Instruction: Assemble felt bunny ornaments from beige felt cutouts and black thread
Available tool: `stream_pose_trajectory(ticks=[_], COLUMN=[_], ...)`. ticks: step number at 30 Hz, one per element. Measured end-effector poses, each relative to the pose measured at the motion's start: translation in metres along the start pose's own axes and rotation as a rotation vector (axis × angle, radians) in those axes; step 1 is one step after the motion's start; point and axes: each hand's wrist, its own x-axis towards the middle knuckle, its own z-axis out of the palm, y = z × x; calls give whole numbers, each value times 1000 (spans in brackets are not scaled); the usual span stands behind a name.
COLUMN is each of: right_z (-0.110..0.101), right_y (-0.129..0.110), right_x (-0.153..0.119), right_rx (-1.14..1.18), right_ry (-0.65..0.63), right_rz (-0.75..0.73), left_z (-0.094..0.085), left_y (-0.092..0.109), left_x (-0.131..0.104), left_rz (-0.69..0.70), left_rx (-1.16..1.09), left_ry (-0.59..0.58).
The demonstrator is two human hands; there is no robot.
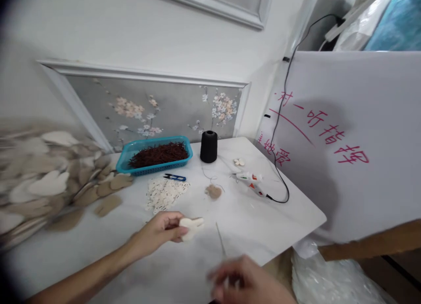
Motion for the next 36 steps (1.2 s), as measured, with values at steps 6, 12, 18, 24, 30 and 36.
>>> stream_pose_trajectory(ticks=[6,12,18,24,30,36], right_z=[19,45,63,84,98,104], right_y=[-44,-41,-18,-26,-29,-21], right_x=[89,129,156,137,133,136], right_rx=[208,-100,-495,-315,-59,209], right_ry=[-125,60,224,91,-230,-260], right_rz=[-327,-675,-950,-790,-326,-244], left_z=[5,-37,-65,-46,-36,-33], left_y=[-16,-52,-75,-98,-89,-79], left_x=[-39,-90,-110,-97,-84,-67], left_rz=[-35,-50,91,242,202,129], left_rx=[-86,322,690,898,802,765], left_ry=[152,410,394,312,380,307])
